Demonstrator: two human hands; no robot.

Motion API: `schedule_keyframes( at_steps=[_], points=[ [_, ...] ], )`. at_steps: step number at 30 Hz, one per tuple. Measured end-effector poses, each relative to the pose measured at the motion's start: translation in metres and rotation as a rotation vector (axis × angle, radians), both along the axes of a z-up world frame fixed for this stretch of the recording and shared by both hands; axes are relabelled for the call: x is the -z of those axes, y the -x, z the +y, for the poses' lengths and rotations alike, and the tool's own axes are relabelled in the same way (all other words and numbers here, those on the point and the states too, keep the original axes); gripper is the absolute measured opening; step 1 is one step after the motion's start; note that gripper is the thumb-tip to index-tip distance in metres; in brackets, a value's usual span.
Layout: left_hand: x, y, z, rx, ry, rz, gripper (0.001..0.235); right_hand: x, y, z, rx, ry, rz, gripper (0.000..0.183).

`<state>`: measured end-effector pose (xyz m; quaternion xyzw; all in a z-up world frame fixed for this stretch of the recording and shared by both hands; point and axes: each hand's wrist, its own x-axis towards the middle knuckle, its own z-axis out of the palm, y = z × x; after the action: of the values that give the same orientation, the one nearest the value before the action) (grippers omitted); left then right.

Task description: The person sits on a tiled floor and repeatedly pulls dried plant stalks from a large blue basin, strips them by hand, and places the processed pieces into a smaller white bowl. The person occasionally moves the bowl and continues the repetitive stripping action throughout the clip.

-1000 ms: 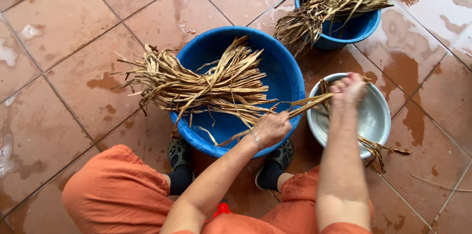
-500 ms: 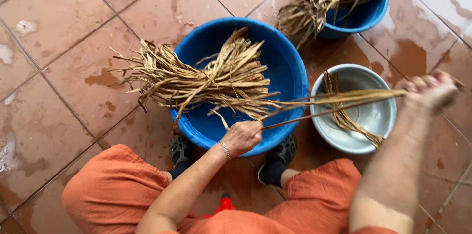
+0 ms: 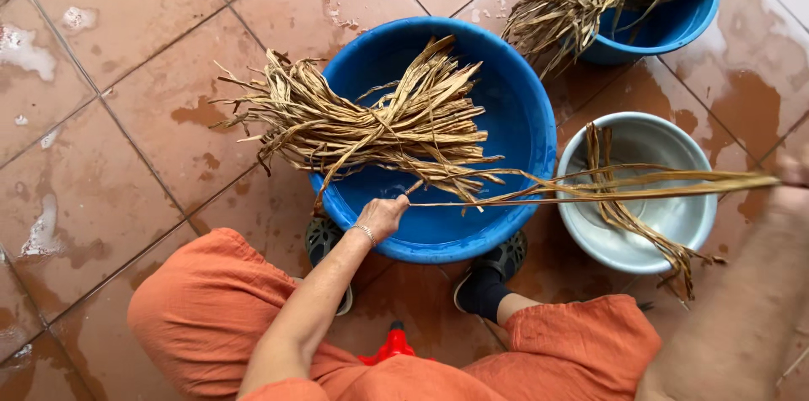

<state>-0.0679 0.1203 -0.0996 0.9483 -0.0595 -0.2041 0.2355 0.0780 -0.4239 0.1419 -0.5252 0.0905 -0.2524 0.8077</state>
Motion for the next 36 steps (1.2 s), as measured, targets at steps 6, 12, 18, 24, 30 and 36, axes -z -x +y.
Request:
schedule_keyframes(
  at_steps=[6, 12, 18, 24, 30, 36],
  points=[
    [0.031, -0.02, -0.002, 0.064, -0.463, 0.011, 0.036, 0.031, 0.007, 0.134, 0.001, 0.035, 0.037, 0.024],
    [0.011, -0.056, -0.02, 0.019, -0.28, 0.069, 0.025, 0.131, 0.048, 0.252, -0.097, -0.007, 0.297, 0.026],
    [-0.007, -0.117, -0.061, -0.198, -0.045, -0.262, 0.054, 0.203, 0.087, 0.295, -0.183, -0.206, 0.524, 0.03],
    [0.04, -0.133, -0.071, -0.113, -0.314, -0.316, 0.031, 0.209, 0.085, 0.286, -0.24, -0.194, 0.574, 0.03],
    [0.058, -0.085, -0.027, -0.541, 0.226, -0.593, 0.014, 0.199, 0.081, 0.293, -0.219, -0.197, 0.587, 0.029],
    [0.017, -0.096, -0.016, -1.014, 0.386, -0.138, 0.045, 0.195, 0.085, 0.298, -0.224, -0.151, 0.67, 0.031]
  ],
)
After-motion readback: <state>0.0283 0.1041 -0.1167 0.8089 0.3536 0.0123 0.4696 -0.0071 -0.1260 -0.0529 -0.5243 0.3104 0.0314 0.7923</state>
